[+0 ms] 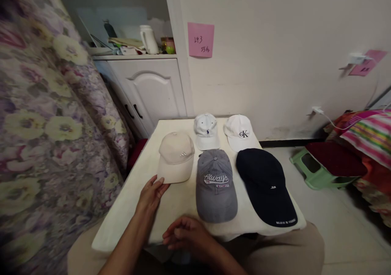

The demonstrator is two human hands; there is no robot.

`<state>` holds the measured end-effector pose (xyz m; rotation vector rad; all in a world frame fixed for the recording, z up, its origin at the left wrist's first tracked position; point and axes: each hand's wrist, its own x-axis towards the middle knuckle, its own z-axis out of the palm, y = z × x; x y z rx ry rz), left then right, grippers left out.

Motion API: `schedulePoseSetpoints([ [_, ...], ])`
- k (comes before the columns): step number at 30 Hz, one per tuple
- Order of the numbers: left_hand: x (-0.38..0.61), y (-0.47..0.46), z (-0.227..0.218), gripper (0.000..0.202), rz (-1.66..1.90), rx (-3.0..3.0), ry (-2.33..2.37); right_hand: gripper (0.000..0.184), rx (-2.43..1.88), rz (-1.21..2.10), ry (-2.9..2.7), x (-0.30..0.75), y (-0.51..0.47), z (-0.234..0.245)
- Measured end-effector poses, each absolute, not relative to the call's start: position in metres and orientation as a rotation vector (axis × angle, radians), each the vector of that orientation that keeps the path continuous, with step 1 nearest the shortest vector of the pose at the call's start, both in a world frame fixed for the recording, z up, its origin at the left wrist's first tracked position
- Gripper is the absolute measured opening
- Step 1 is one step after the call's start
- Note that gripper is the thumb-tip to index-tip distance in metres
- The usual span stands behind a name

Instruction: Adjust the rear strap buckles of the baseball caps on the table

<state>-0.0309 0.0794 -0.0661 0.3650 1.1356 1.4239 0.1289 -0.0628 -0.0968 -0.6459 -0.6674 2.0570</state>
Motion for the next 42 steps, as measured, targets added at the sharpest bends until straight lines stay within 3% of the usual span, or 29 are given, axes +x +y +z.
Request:
schedulePoseSetpoints([
  [11, -0.031, 0.075, -0.070, 0.039, 1.433, 0.436, 1.186, 0.030, -0.597, 2.068, -0.679, 0.128, -0.060, -0.100],
  [23, -0.032, 0.067, -0.069, 0.030, 1.416, 0.530, 1.227, 0.039, -0.607, 2.081, -0.647, 0.129, -0.063, -0.093],
  [30, -0.035, 0.056, -0.070, 0.043, 1.378, 0.708, 1.289, 0.043, -0.590, 2.065, -0.656, 0.126, -0.062, -0.103],
  [35, -0.029, 0.040, -0.073, 0.057, 1.419, 0.938, 1.416, 0.044, -0.596, 2.059, -0.665, 0.126, -0.061, -0.103],
  [42, -0.019, 0.029, -0.086, 0.040, 1.111, 1.967, 1.687, 0.041, -0.550, 2.072, -0.670, 0.127, -0.061, -0.102],
])
